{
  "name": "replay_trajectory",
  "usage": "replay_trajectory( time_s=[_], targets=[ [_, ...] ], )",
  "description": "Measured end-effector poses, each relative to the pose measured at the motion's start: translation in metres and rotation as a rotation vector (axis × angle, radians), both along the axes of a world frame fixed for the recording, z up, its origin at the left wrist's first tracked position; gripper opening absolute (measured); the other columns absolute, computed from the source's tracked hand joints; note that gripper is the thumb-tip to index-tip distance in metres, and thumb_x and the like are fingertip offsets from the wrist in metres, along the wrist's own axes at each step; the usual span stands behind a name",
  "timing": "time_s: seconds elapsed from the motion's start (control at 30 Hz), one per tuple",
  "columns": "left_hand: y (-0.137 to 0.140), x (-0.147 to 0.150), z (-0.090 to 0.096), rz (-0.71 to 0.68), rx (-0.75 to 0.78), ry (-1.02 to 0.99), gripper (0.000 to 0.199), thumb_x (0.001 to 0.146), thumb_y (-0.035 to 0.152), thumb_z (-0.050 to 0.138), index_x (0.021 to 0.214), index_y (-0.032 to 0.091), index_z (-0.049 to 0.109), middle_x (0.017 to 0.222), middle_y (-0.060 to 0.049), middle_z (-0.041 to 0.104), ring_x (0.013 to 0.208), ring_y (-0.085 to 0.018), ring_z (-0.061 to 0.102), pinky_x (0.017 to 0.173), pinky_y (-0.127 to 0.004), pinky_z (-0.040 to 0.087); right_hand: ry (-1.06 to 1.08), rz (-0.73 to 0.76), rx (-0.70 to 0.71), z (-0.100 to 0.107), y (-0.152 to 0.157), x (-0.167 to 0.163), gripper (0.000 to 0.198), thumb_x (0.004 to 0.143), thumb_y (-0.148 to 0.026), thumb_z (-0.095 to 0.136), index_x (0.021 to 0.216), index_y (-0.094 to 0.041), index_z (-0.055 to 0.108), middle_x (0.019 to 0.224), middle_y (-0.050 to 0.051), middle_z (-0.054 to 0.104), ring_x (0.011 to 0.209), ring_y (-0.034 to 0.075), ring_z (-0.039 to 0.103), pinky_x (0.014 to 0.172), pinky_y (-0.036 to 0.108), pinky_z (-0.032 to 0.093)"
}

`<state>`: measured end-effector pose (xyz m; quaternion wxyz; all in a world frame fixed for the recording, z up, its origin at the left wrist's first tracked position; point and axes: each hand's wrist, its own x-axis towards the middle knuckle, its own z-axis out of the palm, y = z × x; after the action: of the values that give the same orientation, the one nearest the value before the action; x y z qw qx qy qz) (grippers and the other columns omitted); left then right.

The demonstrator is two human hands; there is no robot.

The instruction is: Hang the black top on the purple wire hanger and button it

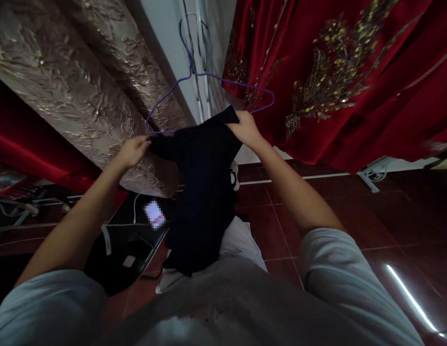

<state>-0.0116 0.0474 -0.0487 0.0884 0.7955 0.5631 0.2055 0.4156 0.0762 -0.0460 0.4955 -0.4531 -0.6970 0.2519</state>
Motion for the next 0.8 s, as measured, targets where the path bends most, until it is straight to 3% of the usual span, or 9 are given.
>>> replay_trajectory(
  time_s=[0.07, 0.13, 0.23, 0.33, 0.43, 0.57, 0.63, 0.73, 0.8],
  targets=[
    [0.008, 0.009, 0.029, -0.002, 0.173, -0.157, 0.024, 0.103, 0.033, 0.051, 0.084, 0.02, 0.057, 0.094, -0.005, 0.065, 0.102, -0.024, 0.059, 0.103, -0.041, 0.042, 0.037, -0.021, -0.014, 0.007, -0.005, 0.01, 0.018, 0.082, -0.033, 0.072, 0.073, -0.023, 0.061, 0.081, 0.004, 0.066, 0.092, 0.029, 0.066, 0.09, 0.05, 0.058],
    [0.013, 0.029, 0.056, -0.113, 0.284, -0.297, 0.021, 0.101, 0.038, 0.059, 0.091, 0.019, 0.06, 0.11, -0.004, 0.067, 0.114, -0.023, 0.057, 0.112, -0.041, 0.039, 0.081, -0.038, -0.043, 0.009, -0.01, 0.013, 0.019, 0.082, -0.034, 0.073, 0.073, -0.023, 0.06, 0.083, 0.005, 0.068, 0.092, 0.03, 0.067, 0.092, 0.053, 0.058],
    [0.014, 0.069, 0.08, -0.271, 0.307, -0.376, 0.024, 0.096, 0.042, 0.068, 0.092, 0.019, 0.06, 0.128, -0.004, 0.065, 0.127, -0.026, 0.053, 0.12, -0.045, 0.035, 0.115, 0.027, -0.119, 0.006, -0.021, 0.006, 0.017, 0.082, -0.036, 0.072, 0.078, -0.022, 0.063, 0.088, 0.006, 0.07, 0.096, 0.032, 0.068, 0.092, 0.055, 0.06],
    [0.02, 0.099, 0.082, -0.279, 0.32, -0.443, 0.027, 0.089, 0.044, 0.076, 0.096, 0.023, 0.062, 0.121, -0.006, 0.068, 0.123, -0.029, 0.057, 0.115, -0.046, 0.039, 0.042, 0.14, -0.139, 0.008, -0.039, -0.003, 0.017, 0.085, -0.038, 0.069, 0.084, -0.021, 0.067, 0.092, 0.007, 0.071, 0.102, 0.033, 0.069, 0.095, 0.055, 0.059],
    [0.036, 0.102, 0.076, -0.232, 0.318, -0.542, 0.025, 0.094, 0.045, 0.073, 0.104, 0.024, 0.065, 0.101, -0.004, 0.069, 0.109, -0.026, 0.06, 0.108, -0.043, 0.042, -0.059, 0.159, -0.01, 0.021, -0.059, 0.001, 0.017, 0.084, -0.032, 0.068, 0.097, -0.021, 0.07, 0.108, 0.006, 0.072, 0.111, 0.031, 0.067, 0.104, 0.051, 0.055],
    [0.06, 0.086, 0.078, -0.214, 0.212, -0.548, 0.023, 0.101, 0.039, 0.069, 0.101, 0.016, 0.068, 0.085, 0.0, 0.065, 0.084, -0.016, 0.053, 0.1, -0.039, 0.044, 0.056, -0.039, 0.183, 0.043, -0.07, 0.034, 0.062, 0.077, -0.03, 0.077, 0.136, -0.028, 0.057, 0.145, 0.006, 0.06, 0.114, 0.027, 0.066, 0.1, 0.045, 0.056],
    [0.065, 0.082, 0.081, -0.222, 0.179, -0.532, 0.025, 0.102, 0.04, 0.07, 0.097, 0.015, 0.068, 0.086, 0.0, 0.066, 0.082, -0.015, 0.049, 0.098, -0.037, 0.043, 0.143, -0.125, 0.187, 0.05, -0.067, 0.057, 0.061, 0.076, -0.036, 0.081, 0.132, -0.029, 0.058, 0.141, 0.006, 0.063, 0.115, 0.027, 0.065, 0.097, 0.044, 0.056],
    [0.063, 0.081, 0.083, -0.221, 0.217, -0.481, 0.039, 0.099, 0.055, 0.07, 0.092, 0.017, 0.068, 0.088, 0.0, 0.066, 0.088, -0.017, 0.049, 0.1, -0.036, 0.04, 0.16, -0.127, 0.101, 0.061, -0.062, 0.084, 0.034, 0.077, -0.045, 0.082, 0.103, -0.027, 0.068, 0.11, 0.007, 0.073, 0.106, 0.027, 0.066, 0.093, 0.044, 0.057],
    [0.06, 0.081, 0.083, -0.205, 0.298, -0.508, 0.051, 0.095, 0.071, 0.065, 0.093, 0.02, 0.067, 0.093, 0.0, 0.066, 0.096, -0.019, 0.05, 0.104, -0.037, 0.037, 0.131, -0.104, 0.042, 0.07, -0.061, 0.089, 0.031, 0.077, -0.052, 0.084, 0.088, -0.027, 0.068, 0.091, 0.006, 0.073, 0.096, 0.027, 0.067, 0.085, 0.044, 0.059]
  ],
)
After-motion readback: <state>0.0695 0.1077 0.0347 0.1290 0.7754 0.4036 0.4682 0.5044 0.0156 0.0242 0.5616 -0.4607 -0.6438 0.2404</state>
